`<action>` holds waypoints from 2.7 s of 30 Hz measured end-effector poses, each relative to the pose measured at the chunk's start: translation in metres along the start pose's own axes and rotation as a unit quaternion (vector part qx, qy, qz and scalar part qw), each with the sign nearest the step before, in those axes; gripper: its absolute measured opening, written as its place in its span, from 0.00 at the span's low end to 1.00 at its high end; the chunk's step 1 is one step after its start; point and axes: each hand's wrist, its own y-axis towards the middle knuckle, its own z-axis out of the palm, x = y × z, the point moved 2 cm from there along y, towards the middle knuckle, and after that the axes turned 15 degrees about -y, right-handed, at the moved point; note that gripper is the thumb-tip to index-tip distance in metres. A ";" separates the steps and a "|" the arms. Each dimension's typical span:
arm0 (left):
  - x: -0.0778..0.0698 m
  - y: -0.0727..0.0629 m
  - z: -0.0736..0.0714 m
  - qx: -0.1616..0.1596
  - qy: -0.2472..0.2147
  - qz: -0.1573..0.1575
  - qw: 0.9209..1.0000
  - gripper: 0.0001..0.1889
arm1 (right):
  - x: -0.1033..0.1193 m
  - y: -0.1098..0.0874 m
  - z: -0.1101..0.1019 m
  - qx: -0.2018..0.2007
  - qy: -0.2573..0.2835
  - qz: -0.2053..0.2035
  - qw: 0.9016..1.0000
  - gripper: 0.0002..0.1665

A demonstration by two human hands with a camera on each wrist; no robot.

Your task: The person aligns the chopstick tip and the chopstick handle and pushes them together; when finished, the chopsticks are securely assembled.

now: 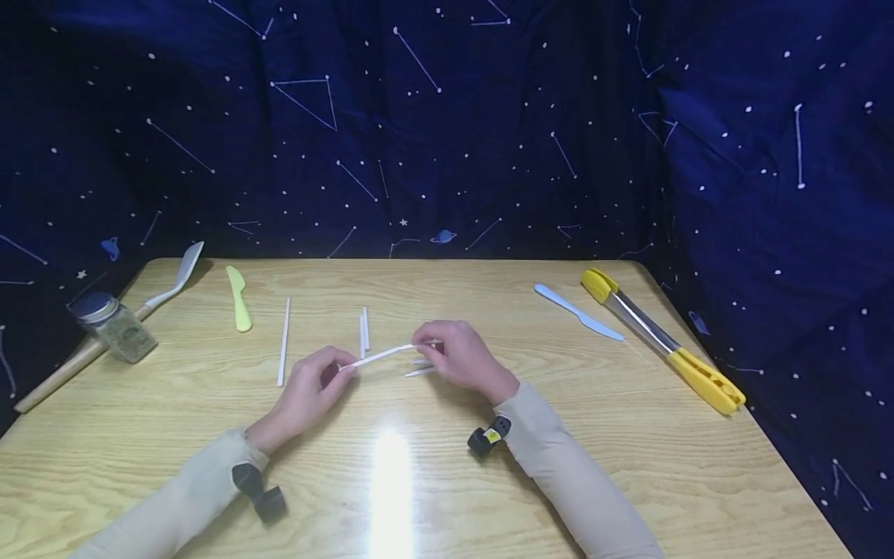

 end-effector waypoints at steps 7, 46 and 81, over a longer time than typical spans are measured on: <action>-0.001 0.000 0.000 0.001 -0.006 -0.007 1.000 0.04 | 0.001 0.001 -0.002 0.005 -0.003 0.003 1.000 0.03; -0.003 -0.003 0.000 0.019 -0.027 0.019 0.999 0.03 | 0.005 0.001 0.002 0.021 0.015 -0.003 1.000 0.05; -0.019 -0.007 0.014 0.253 -0.353 -0.156 0.887 0.22 | 0.024 0.004 -0.005 0.025 0.004 -0.075 0.997 0.13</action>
